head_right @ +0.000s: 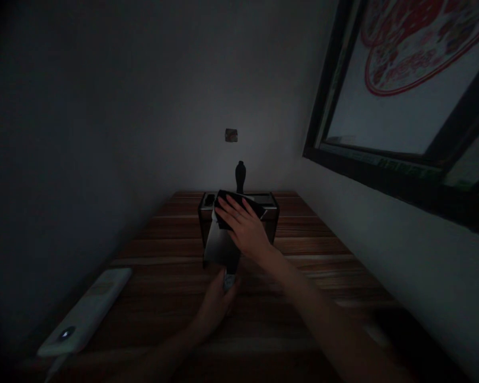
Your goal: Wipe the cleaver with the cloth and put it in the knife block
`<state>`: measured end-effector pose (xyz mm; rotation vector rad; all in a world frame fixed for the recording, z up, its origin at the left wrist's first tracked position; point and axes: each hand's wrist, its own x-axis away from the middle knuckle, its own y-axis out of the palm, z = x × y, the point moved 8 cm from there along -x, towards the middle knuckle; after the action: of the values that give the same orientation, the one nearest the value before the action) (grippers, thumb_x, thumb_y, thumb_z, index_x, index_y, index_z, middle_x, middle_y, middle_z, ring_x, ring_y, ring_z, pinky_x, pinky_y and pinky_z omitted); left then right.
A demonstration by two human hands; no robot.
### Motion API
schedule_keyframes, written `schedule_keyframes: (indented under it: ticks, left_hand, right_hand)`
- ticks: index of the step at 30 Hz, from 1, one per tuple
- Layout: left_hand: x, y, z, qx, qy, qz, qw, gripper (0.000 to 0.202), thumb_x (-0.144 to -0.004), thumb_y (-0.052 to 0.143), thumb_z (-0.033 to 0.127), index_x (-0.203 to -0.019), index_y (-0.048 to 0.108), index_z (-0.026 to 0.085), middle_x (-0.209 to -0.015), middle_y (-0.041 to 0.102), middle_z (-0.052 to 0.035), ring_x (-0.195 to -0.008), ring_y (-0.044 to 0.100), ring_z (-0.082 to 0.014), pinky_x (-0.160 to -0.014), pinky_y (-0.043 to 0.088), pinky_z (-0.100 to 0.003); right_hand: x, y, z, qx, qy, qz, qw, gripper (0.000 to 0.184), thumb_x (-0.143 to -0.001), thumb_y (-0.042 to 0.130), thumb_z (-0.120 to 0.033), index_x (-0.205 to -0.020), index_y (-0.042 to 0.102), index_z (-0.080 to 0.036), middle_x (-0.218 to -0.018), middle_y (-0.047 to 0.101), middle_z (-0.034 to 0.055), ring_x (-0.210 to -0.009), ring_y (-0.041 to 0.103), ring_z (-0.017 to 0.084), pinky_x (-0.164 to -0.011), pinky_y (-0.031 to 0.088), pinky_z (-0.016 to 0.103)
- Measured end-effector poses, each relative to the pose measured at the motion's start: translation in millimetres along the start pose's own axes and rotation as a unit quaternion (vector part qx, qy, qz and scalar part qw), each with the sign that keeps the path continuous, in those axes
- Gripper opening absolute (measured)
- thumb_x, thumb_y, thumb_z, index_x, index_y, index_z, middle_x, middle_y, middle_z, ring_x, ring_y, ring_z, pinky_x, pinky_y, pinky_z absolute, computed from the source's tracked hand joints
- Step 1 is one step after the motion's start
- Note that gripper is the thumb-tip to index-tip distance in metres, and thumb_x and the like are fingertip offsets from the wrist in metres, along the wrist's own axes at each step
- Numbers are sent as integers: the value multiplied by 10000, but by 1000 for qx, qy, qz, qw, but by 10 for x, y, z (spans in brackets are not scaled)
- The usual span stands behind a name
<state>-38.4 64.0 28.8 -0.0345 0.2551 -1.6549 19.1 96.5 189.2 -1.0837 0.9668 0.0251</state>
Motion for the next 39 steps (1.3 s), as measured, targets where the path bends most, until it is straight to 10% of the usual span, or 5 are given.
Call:
schedule_keyframes:
  ticks: [20,39]
  left_hand:
    - [2,13,-39,25,-17,-4,1000,188,-786,494,324,-868,526,158,-574,505,51,-461,441,-84,-475,378,-181]
    - [-65,51,-20,-60,-2,47,997,210,-710,519,153,-871,649,116,-886,683,-158,-896,607,-281,-774,476,-412]
  right_hand:
    - [15,6,-29,16,11,11,1000,565,-826,403,-107,-1369,261,-178,-1427,294,52,-1341,141,181,-1091,139,473]
    - [640,429,-657,-19,-53,-83,995,508,-828,381,-89,-1329,339,-154,-1396,353,28,-1326,200,159,-1075,229,439]
